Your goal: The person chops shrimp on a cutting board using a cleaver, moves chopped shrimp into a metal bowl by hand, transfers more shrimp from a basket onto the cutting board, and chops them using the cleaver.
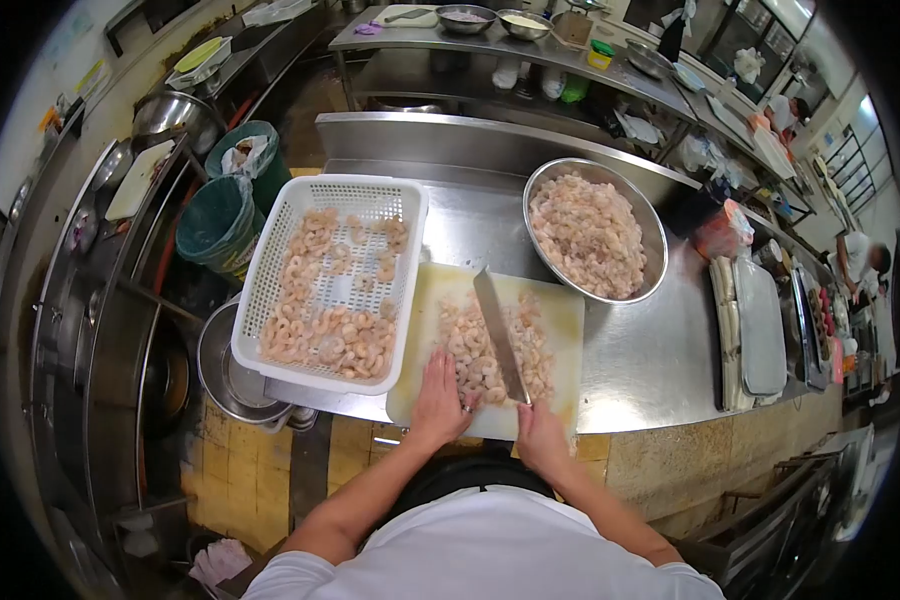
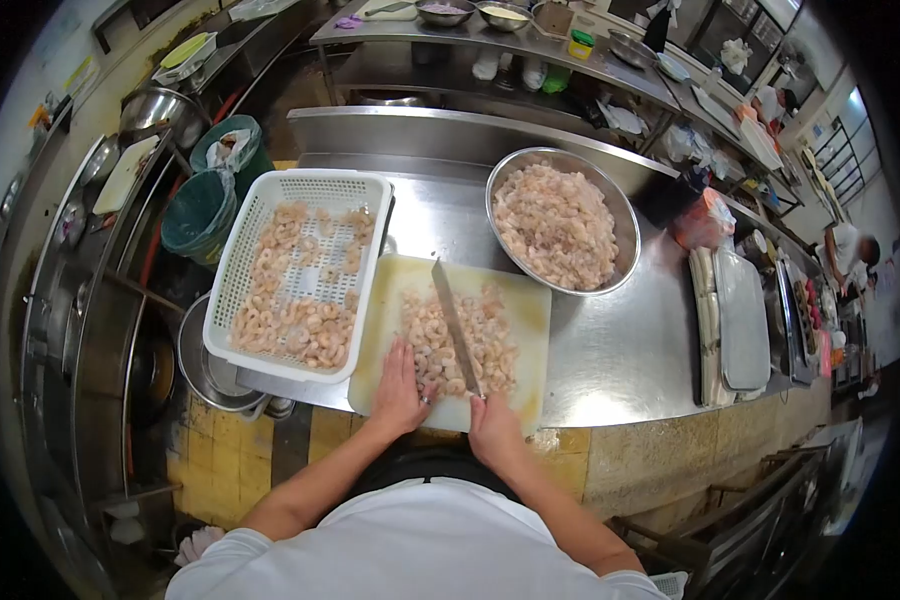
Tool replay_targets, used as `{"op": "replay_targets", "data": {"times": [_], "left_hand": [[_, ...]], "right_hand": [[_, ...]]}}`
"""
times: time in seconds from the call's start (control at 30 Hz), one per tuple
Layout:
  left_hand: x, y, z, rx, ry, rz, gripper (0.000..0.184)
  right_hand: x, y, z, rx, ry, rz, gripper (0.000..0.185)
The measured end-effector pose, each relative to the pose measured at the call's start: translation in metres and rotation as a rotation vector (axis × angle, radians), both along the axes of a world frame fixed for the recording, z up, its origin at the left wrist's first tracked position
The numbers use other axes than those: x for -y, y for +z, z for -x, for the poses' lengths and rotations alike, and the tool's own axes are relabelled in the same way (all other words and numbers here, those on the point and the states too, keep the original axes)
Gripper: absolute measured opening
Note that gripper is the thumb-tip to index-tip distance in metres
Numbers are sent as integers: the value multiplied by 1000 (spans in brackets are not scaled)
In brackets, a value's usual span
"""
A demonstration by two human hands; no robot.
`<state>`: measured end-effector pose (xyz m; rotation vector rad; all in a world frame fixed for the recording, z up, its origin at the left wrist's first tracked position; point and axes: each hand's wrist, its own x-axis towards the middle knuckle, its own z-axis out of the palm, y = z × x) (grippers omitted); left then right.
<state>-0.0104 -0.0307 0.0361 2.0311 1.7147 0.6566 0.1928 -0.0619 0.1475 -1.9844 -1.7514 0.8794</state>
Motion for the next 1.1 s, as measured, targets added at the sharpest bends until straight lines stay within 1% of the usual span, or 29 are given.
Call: {"op": "replay_targets", "data": {"times": [0.1,0.2,0.27,0.3,0.33,0.4,0.47,0.57,0.67,0.7,0.8,0.9,1.0,1.1], "left_hand": [[0,2,-2,13,-14,10,91],[0,-1,1,7,-30,3,91],[0,-8,2,4,-35,-1,93],[0,-7,2,-3,-40,-8,97],[1,-7,3,-11,-46,-11,102],[3,-2,4,-18,-65,18,112],[0,16,5,-17,-89,73,124],[4,34,11,-5,-160,132,136],[6,23,3,-19,-125,58,136],[6,16,0,-30,-101,55,135],[2,6,-8,-52,-44,51,130],[-4,8,-13,-55,-10,58,127],[-2,7,-13,-70,-12,73,127],[-4,3,-15,-74,-1,61,125]], "right_hand": [[-14,-48,4,5,39,-82,34],[-30,0,10,19,21,29,38],[-21,20,7,-75,9,-49,37],[-16,22,6,-122,5,-85,37],[-14,16,5,-70,18,-65,37],[-11,-8,4,34,40,-27,37],[-19,-41,-1,10,41,-46,36],[-29,-22,-4,-12,34,-38,37],[-22,26,-9,-54,-7,-59,38],[-20,32,-10,-76,-20,-69,39],[-16,-15,-23,42,5,-40,38],[-24,-32,-34,46,31,-62,36],[-25,24,-25,-9,-18,-9,36],[-17,10,-27,-52,-43,-74,37]]}}
